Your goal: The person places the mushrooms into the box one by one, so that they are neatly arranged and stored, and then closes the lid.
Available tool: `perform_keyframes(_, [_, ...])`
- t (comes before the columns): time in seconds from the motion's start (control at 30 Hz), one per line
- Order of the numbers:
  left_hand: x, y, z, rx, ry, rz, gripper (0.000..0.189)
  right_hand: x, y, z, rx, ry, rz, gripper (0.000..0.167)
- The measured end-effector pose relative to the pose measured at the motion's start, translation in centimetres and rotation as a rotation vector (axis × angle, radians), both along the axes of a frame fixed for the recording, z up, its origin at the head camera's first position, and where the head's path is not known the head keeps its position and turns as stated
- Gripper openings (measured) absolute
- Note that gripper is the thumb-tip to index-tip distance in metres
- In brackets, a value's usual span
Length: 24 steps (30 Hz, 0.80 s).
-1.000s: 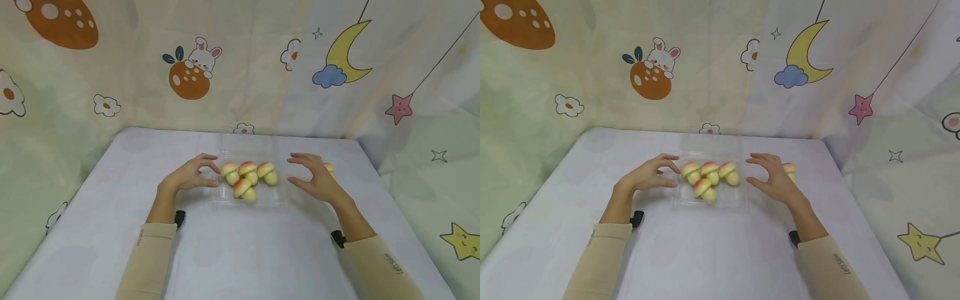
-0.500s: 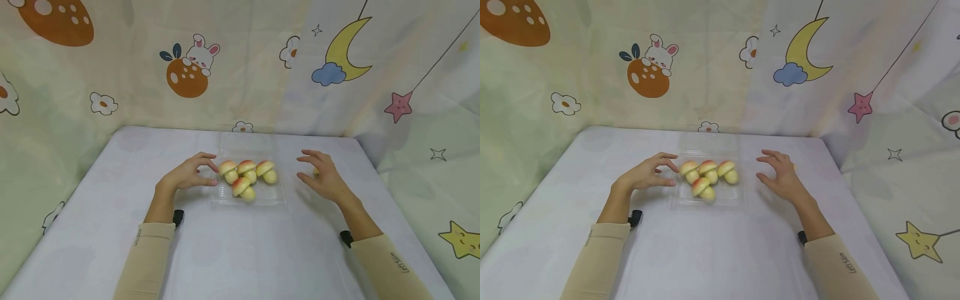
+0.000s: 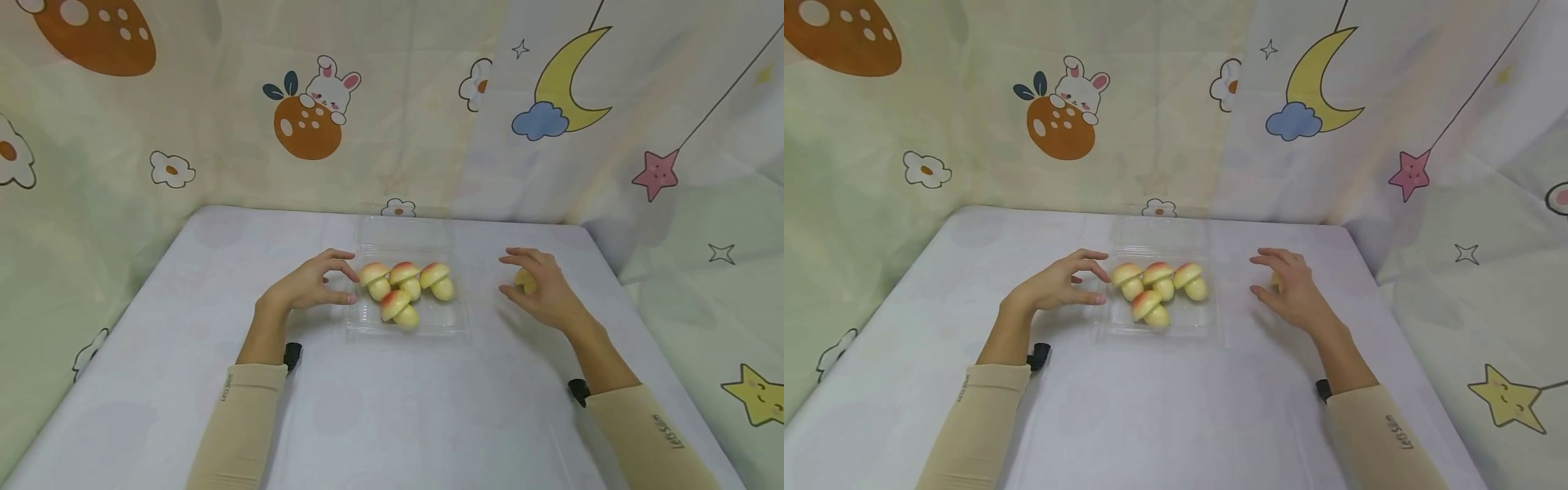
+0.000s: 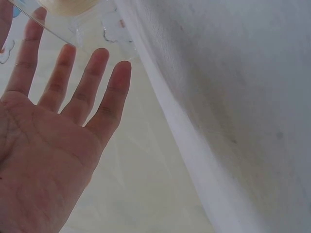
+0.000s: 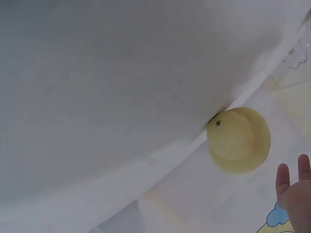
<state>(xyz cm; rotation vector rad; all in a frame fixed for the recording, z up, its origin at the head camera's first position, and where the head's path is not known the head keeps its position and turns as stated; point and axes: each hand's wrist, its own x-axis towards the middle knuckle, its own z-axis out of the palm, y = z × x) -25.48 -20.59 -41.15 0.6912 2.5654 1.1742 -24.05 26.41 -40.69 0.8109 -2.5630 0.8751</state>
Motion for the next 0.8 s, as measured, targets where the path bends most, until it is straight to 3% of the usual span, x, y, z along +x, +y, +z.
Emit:
perform_keyframes(0.5, [0.0, 0.0, -0.1, -0.015, 0.001, -0.002, 0.042, -0.8, 2.8, 0.0, 0.077, -0.091, -0.094, 0.060])
perform_keyframes(0.8, [0.1, 0.0, 0.3, -0.012, -0.004, 0.004, 0.043, -0.9, 3.9, 0.1, 0.159, -0.269, -0.161, 0.072])
